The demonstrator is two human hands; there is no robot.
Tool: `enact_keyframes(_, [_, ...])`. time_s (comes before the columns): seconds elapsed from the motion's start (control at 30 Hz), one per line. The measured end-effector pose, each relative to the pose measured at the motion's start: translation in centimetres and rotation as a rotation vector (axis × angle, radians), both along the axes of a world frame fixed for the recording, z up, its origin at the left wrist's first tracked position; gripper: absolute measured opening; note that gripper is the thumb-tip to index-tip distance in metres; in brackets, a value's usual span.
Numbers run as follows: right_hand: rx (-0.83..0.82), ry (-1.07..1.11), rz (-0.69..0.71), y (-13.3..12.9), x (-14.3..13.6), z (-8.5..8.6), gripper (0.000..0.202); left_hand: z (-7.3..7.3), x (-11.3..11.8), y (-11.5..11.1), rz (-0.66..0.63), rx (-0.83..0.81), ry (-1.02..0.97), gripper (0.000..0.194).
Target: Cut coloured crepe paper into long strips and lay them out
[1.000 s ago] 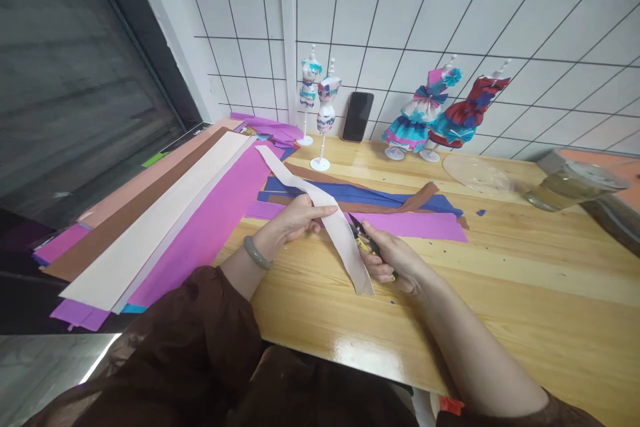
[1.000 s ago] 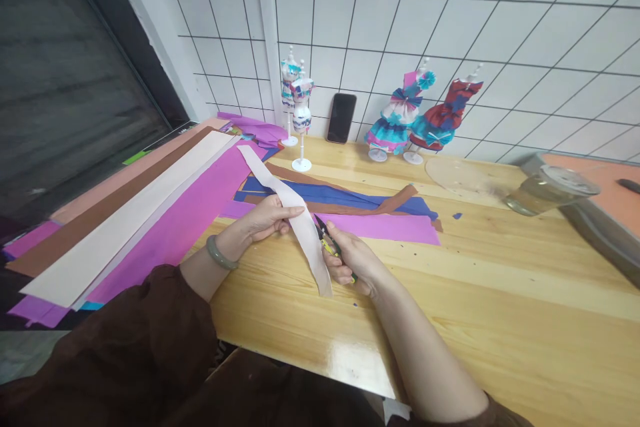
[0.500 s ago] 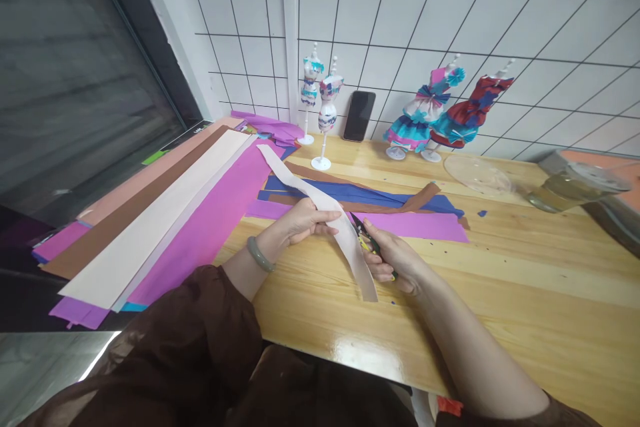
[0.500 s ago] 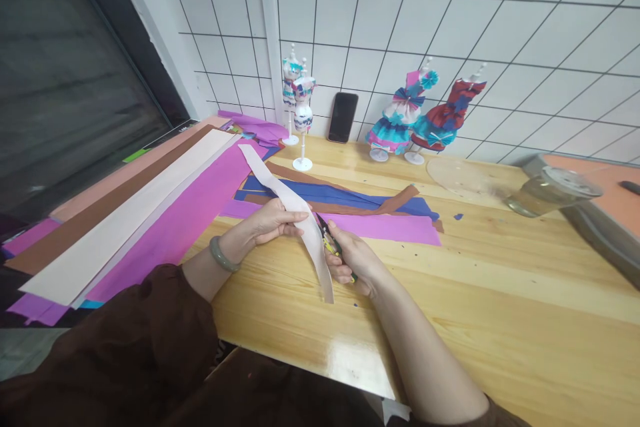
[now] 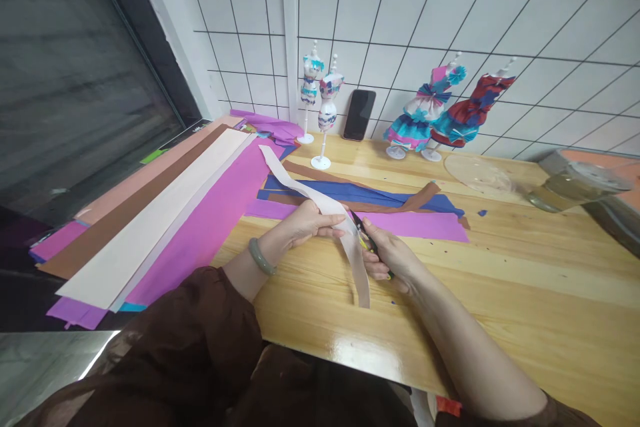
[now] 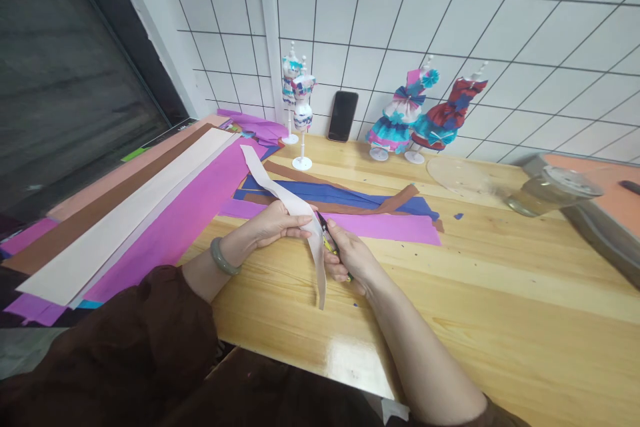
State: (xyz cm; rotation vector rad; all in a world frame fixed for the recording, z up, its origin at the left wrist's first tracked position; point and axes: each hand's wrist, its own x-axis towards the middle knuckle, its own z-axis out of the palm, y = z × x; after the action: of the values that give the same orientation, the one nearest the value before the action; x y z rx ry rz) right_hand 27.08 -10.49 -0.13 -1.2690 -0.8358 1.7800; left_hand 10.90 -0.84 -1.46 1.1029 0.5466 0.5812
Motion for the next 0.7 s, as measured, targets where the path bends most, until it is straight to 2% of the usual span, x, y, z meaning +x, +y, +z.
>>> enact_keyframes(0.2, [0.004, -0.041, -0.067, -0.15, -0.01, -0.08, 0.044, -0.07, 0.10, -0.07, -0.016, 0.005, 0.004, 0.036])
enact_keyframes(0.47, [-0.011, -0.104, -0.037, 0.00, -0.02, 0.19, 0.053, -0.39, 0.18, 0.01, 0.001, -0.007, -0.024, 0.041])
enact_keyframes(0.7, [-0.023, -0.075, -0.024, 0.01, -0.23, 0.49, 0.054, 0.03, 0.33, -0.48, -0.037, -0.008, 0.011, 0.039])
